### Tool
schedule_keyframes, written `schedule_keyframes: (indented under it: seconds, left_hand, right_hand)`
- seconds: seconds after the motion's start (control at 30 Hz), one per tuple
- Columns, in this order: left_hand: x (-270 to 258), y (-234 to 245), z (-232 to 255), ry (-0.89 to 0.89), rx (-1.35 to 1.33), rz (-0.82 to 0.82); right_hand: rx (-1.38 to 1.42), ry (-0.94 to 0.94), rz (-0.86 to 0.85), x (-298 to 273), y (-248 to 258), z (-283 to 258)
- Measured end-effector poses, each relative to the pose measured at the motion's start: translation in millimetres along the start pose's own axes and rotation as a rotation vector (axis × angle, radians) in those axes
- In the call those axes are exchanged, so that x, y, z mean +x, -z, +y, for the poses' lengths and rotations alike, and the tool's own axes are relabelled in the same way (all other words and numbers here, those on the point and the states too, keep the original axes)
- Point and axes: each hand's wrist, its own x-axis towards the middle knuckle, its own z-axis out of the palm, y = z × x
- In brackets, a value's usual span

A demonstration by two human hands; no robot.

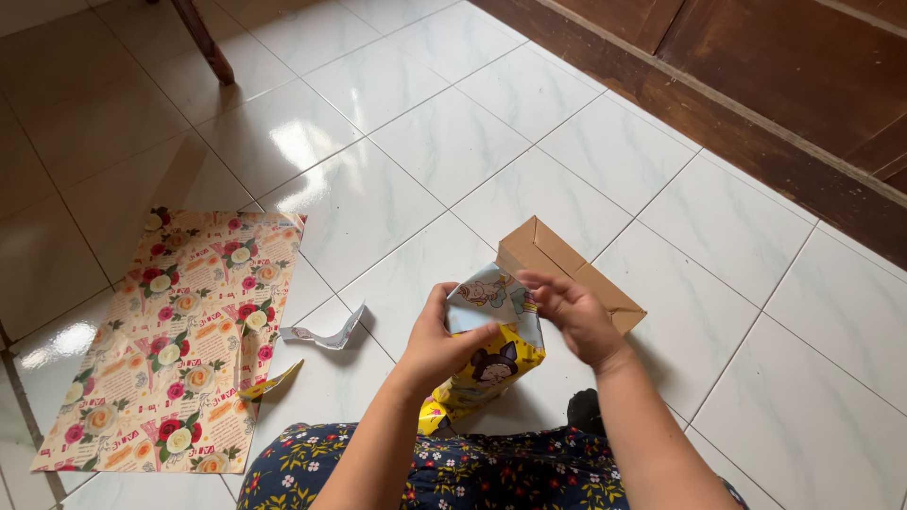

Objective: The person sits on a tiled floor and uses red-handled scissors to cut a piece of wrapping paper from a roll. They then fold the paper around a small rectangular box, tucking and creasing the edges to form a wrapped package.

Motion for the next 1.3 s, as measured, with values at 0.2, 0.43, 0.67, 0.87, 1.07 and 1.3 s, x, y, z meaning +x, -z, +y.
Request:
schedule_keyframes:
  seconds: [0.2,0.43,0.67,0.87,1.07,1.3]
  left_hand:
    - [9,9,6,0.114,-0.076,-0.065]
    - [14,27,32,-0.063,0.548,-0.164]
    - [16,38,35,-0.553,0.972,-0.198]
    - [11,44,30,-0.937,1.151,-0.201]
    - [-2,45,31,-0.917,1.179,-0.211]
    - [-36,15,21,-0.704,1.208,-0.158]
  right_hand:
    - [-0.319,0.141,-0.170,-7,-42,-30]
    - [-0.488,0.021,-0.193,1,-41,-43]
    - [-0.847,0.429,-0.242,-4,-44,-59]
    - [-0.973,0.818,-0.294,-15,-47,-65]
    - [-1.055,0.771,-0.328,-29,-48,-70]
    - [-1.441,0.756,-0.349,-42,-47,-66]
